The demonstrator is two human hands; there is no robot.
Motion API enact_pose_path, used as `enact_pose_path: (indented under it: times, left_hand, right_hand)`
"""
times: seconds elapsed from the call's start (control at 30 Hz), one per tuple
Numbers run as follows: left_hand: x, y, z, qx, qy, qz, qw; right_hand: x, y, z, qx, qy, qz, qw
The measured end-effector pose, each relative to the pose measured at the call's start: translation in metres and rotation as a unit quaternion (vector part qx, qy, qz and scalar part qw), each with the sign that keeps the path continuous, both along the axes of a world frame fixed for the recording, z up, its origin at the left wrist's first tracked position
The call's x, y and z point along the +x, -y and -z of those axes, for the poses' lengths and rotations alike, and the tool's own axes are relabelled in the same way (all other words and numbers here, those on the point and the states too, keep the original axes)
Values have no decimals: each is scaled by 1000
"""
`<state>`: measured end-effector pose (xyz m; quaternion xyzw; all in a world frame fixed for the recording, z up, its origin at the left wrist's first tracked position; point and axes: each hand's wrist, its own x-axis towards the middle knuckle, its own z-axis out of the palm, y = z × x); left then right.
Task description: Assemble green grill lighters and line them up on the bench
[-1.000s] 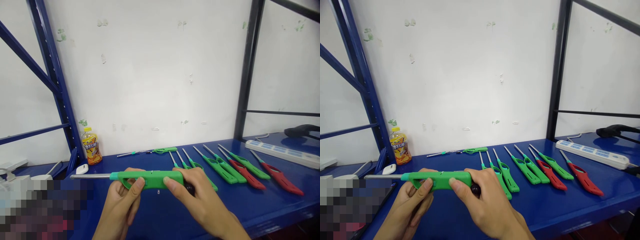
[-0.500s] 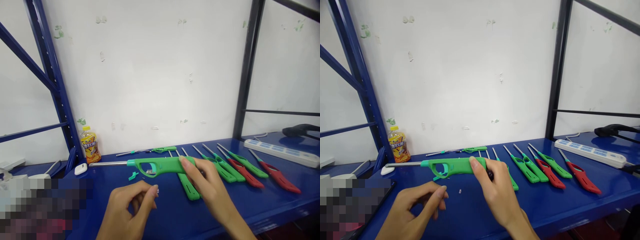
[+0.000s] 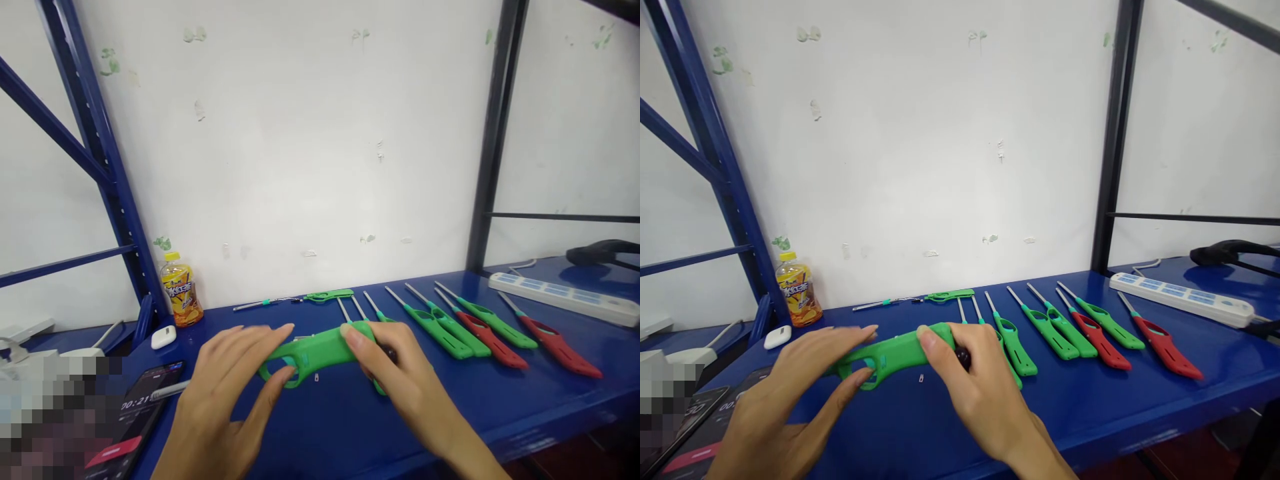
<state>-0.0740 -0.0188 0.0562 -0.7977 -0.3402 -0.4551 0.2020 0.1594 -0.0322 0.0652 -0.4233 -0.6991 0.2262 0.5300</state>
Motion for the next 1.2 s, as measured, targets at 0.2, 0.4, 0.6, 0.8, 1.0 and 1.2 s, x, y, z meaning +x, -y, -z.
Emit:
enact_pose_path:
  times: [0.2, 0.4, 0.6, 0.8, 1.0, 1.2]
  left_hand:
    - [6, -5, -3, -78, 20, 68, 994]
    - [11, -3, -2, -71, 37, 81, 993]
    - [11, -1, 3, -99, 1, 66, 993]
    - [18, -6, 18, -227, -184, -4, 956]
    - [34, -5, 22, -310, -292, -46, 904]
    - [45, -6, 25, -346, -326, -48, 878]
  right_hand:
    - [1, 2, -3, -22, 31, -8, 999]
    - [6, -2, 2, -34, 6, -30, 999]
    - [18, -5, -3, 9, -75, 49, 996]
    - [31, -5, -11, -21, -66, 107, 992]
    - [32, -8, -10, -35, -35, 85, 995]
    - [30, -12, -8, -33, -7, 61, 998]
